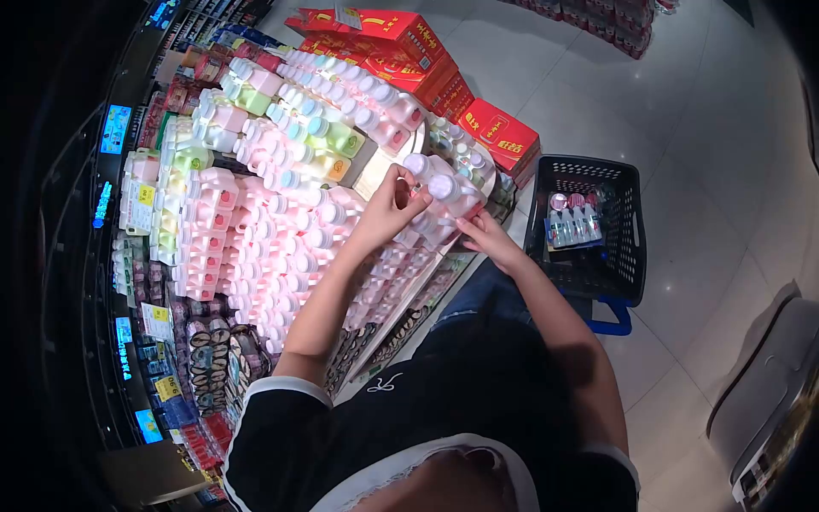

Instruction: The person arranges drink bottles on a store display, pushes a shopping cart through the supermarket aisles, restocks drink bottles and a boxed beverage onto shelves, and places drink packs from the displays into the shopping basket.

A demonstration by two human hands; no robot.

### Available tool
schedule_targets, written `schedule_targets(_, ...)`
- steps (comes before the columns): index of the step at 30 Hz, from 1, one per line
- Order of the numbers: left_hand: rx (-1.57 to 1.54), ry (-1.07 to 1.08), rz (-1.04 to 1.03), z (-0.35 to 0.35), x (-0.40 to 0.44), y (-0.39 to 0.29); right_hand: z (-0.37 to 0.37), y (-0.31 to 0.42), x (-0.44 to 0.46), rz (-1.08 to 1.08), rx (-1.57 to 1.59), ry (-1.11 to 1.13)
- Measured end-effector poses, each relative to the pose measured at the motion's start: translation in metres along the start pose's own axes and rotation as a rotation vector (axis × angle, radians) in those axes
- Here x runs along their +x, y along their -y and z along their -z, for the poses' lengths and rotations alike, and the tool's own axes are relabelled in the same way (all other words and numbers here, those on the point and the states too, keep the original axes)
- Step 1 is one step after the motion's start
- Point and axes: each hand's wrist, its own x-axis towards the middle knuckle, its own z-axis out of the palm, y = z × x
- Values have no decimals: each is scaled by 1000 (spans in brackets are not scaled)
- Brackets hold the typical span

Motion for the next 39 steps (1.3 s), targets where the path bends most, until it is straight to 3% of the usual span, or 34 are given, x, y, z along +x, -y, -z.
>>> schedule_targets(5,-3,-30,45,61,2,16,-58,-3,62,56,98,-69)
schedule_targets(9,124,-32,92,105,7,40,-85,-8,102,262,3,11)
schedule_targets(11,125,-19,136,117,8,50,-95,-20,113,367,-217,-183)
schedule_targets(13,215,81,60,122,9,65,-101,-21,113,350,-305,-217)
schedule_targets(15,219,88,31,124,15,71,-107,-21,117,463,-817,-411)
schedule_targets(21,258,89,90,133,20,69,-113,-6,130,495,-954,-358)
schedule_targets(26,420,31,-56,128,13,74,-117,-8,138,499,-986,-415)
schedule_targets(33,449,-78,-26,125,-6,69,-98,31,127,422,-886,-253)
schedule_targets(39,484,-185,-14,110,-9,72,-99,72,131,590,-894,-116)
